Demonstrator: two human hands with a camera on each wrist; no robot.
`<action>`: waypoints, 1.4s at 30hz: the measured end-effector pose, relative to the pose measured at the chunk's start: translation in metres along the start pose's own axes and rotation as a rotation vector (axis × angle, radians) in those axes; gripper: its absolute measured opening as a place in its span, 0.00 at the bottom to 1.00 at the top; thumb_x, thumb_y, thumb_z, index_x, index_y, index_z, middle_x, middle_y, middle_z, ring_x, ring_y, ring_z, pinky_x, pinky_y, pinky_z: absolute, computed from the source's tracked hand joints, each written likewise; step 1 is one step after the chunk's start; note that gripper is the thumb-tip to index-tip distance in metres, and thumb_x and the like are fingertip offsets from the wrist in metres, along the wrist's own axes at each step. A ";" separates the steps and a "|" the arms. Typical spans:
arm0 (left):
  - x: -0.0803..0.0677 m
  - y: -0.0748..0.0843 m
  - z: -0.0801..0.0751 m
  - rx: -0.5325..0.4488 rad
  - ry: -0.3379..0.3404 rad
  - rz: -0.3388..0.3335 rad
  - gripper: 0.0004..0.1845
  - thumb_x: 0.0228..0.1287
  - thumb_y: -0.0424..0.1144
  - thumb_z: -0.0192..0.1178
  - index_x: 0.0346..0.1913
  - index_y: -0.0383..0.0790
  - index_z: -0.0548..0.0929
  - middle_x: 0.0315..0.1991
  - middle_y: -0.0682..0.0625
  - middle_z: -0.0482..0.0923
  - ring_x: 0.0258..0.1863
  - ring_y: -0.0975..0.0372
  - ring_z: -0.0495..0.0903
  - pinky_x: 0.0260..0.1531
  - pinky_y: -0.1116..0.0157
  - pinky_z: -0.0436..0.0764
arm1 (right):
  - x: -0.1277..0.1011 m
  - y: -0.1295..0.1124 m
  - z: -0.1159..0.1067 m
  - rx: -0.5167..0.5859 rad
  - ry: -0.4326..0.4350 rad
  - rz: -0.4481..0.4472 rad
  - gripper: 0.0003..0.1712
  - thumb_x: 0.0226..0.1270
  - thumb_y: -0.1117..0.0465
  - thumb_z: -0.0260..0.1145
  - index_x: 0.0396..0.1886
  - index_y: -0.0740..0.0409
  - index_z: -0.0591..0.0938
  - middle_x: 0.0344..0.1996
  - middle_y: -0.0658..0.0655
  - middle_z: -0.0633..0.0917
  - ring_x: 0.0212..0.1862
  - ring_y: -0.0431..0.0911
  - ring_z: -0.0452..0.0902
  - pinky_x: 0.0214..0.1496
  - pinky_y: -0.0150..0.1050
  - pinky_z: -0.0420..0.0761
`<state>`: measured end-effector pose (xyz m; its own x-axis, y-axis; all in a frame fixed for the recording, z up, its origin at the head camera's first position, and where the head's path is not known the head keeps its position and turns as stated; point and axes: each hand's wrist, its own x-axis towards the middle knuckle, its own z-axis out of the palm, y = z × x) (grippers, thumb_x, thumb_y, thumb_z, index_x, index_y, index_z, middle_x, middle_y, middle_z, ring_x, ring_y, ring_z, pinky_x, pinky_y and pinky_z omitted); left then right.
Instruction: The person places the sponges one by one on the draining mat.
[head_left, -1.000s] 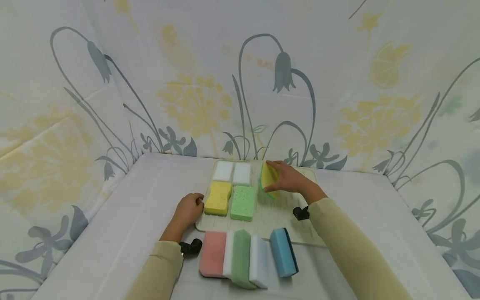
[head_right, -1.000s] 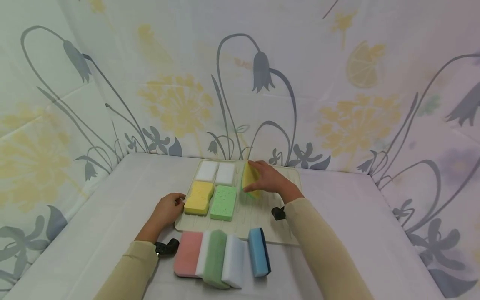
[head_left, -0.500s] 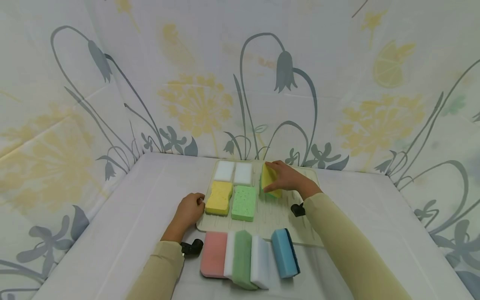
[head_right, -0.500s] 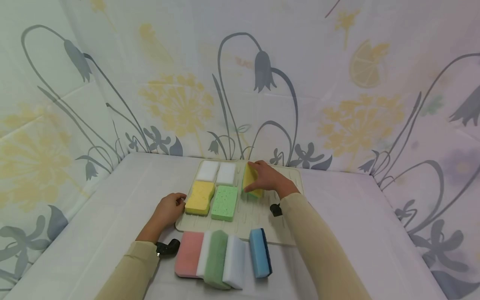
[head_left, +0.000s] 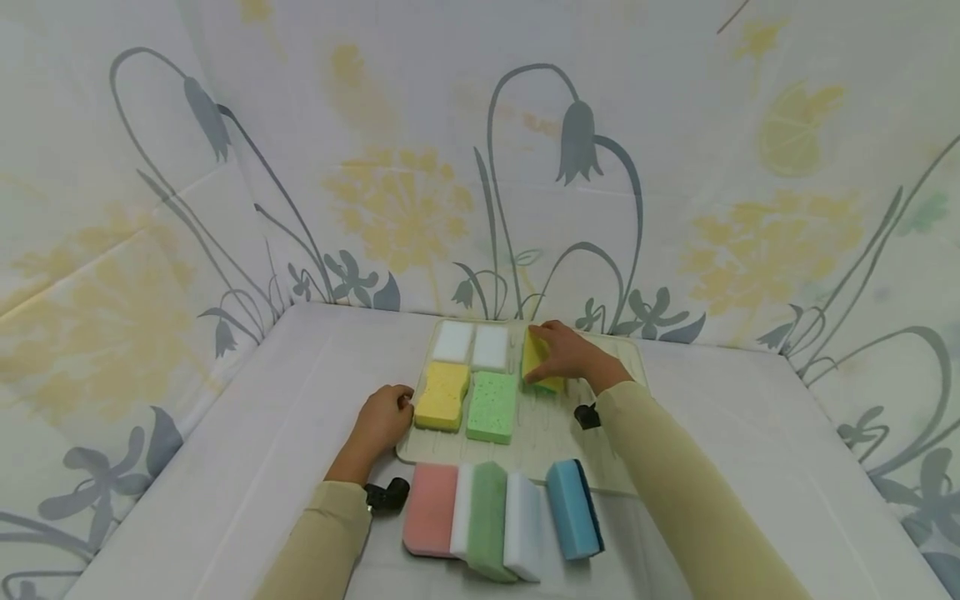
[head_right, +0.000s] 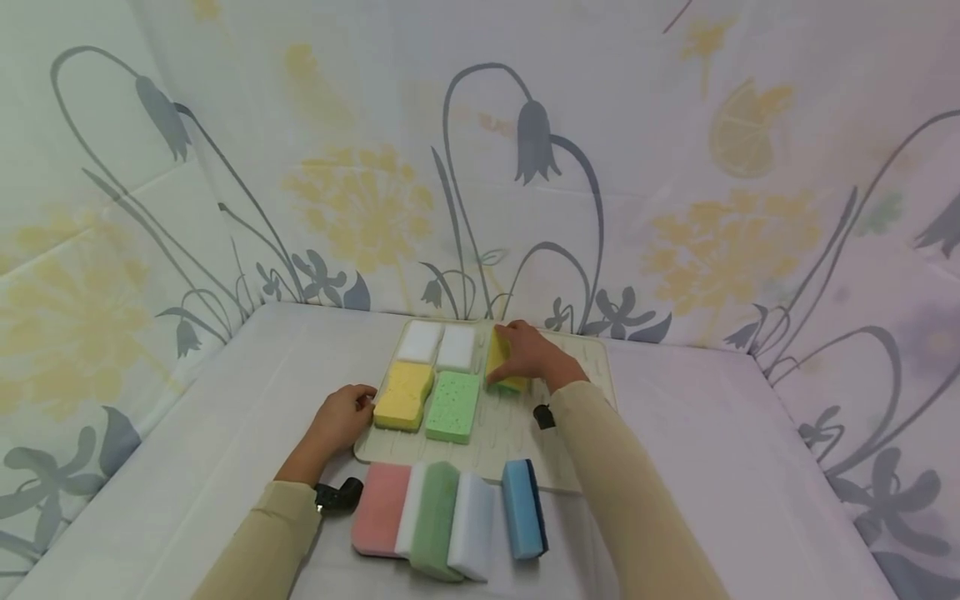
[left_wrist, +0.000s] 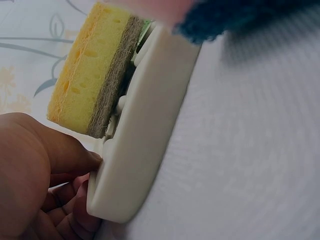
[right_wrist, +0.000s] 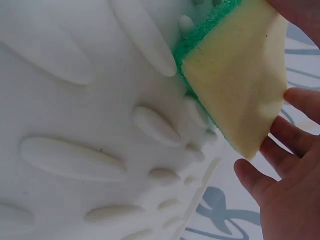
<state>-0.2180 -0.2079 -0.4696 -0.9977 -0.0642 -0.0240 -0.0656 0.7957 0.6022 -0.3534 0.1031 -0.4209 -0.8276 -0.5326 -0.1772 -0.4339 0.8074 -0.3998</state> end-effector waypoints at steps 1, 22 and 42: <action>0.000 0.000 0.000 0.000 -0.001 0.000 0.18 0.68 0.34 0.52 0.56 0.31 0.80 0.41 0.43 0.80 0.37 0.56 0.77 0.40 0.56 0.77 | 0.000 -0.001 0.000 -0.003 -0.003 0.001 0.60 0.51 0.42 0.74 0.77 0.57 0.55 0.73 0.68 0.56 0.73 0.63 0.54 0.71 0.59 0.60; 0.001 -0.001 0.001 -0.003 0.007 0.000 0.18 0.67 0.34 0.52 0.56 0.31 0.80 0.39 0.44 0.80 0.34 0.57 0.75 0.38 0.58 0.76 | 0.015 0.002 0.006 -0.016 -0.017 0.023 0.56 0.50 0.39 0.73 0.75 0.56 0.61 0.75 0.66 0.55 0.74 0.62 0.51 0.71 0.59 0.60; 0.002 0.000 0.001 0.010 0.012 -0.004 0.18 0.66 0.33 0.53 0.55 0.31 0.81 0.38 0.44 0.80 0.34 0.57 0.75 0.38 0.58 0.76 | 0.012 0.002 0.005 -0.026 -0.046 -0.029 0.57 0.51 0.41 0.73 0.76 0.55 0.57 0.77 0.62 0.50 0.77 0.60 0.46 0.74 0.57 0.56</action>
<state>-0.2200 -0.2076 -0.4707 -0.9971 -0.0745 -0.0170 -0.0700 0.8013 0.5942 -0.3624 0.0978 -0.4280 -0.7976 -0.5666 -0.2069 -0.4674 0.7974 -0.3818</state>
